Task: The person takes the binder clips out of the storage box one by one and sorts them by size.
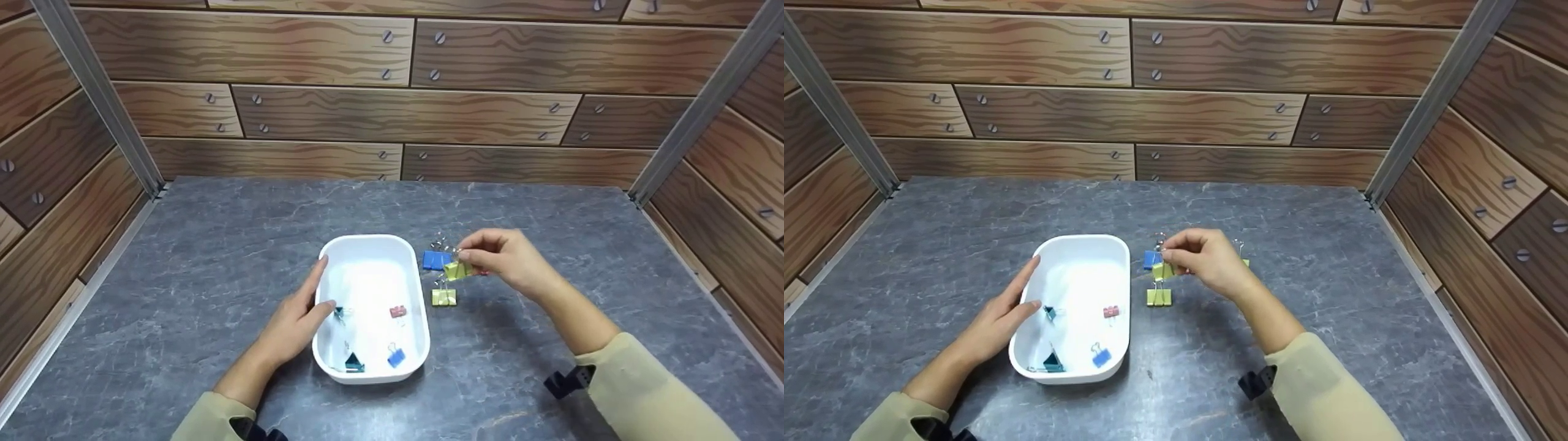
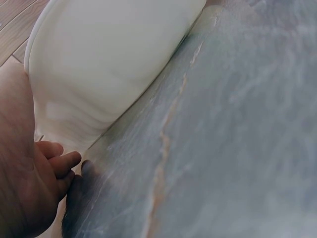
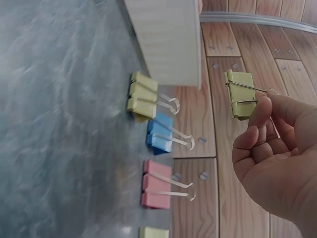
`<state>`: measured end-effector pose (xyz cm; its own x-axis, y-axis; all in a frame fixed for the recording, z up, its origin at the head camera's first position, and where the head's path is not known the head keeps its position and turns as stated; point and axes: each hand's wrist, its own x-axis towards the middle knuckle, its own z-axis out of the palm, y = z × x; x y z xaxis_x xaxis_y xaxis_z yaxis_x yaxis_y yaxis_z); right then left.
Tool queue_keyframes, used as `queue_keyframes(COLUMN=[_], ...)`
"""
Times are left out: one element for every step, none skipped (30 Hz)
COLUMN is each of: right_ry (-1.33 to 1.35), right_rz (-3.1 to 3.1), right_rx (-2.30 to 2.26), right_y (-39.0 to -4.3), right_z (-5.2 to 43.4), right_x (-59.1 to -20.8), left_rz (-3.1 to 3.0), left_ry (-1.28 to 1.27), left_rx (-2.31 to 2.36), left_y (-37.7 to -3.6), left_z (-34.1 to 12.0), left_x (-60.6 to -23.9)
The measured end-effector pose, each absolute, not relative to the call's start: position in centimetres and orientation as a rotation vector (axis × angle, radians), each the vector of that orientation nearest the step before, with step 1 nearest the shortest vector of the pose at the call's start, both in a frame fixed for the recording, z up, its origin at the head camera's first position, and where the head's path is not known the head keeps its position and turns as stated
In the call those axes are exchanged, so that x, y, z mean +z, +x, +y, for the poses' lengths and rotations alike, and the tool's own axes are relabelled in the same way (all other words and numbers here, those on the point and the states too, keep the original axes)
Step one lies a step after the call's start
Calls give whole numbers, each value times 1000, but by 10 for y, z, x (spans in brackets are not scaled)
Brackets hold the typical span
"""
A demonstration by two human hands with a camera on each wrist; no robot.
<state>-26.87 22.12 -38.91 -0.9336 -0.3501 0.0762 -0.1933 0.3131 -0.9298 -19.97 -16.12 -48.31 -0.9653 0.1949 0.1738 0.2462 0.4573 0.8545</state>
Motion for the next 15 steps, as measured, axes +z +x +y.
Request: queue_keyframes(right_ry=[-495,-481,-464,-453,-440,-424,-411,-398,-386,-374,-358,-347,-336,-323,-310], right_rz=[2435,2441,2445,2444,2439,2440,2439,2441,2444,2450,2457,2467,2469,2468,2462], right_rx=[-1684,-1680,-1675,-1674,-1675,-1671,-1669,-1665,-1660,-1652,-1643,-1632,-1628,-1625,-1624], right_y=[-269,-270,-270,-270,-270,-270,-270,-270,-270,-270,-269,-269,-269,-269,-268], right_z=[223,225,228,230,232,234,237,239,241,244,246,248,249,251,253], right_x=[-392,-394,-397,-399,-402,-404,-406,-408,-410,-412,-414,-416,-417,-419,-420], left_rz=[-2634,-2633,-2628,-2625,-2622,-2622,-2623,-2626,-2629,-2632,-2634,-2637,-2638,-2639,-2641], left_ry=[-404,-408,-413,-418,-421,-423,-424,-424,-423,-420,-418,-415,-411,-409,-405], left_rx=[-1560,-1558,-1558,-1557,-1559,-1561,-1561,-1560,-1561,-1562,-1565,-1567,-1567,-1567,-1567], left_y=[-200,-200,-200,-200,-200,-200,-200,-200,-201,-201,-201,-201,-201,-201,-201], left_z=[-161,-161,-162,-162,-162,-162,-162,-162,-162,-162,-162,-162,-162,-162,-162], left_x=[-483,-483,-483,-483,-483,-483,-483,-483,-483,-483,-483,-483,-483,-484,-484])
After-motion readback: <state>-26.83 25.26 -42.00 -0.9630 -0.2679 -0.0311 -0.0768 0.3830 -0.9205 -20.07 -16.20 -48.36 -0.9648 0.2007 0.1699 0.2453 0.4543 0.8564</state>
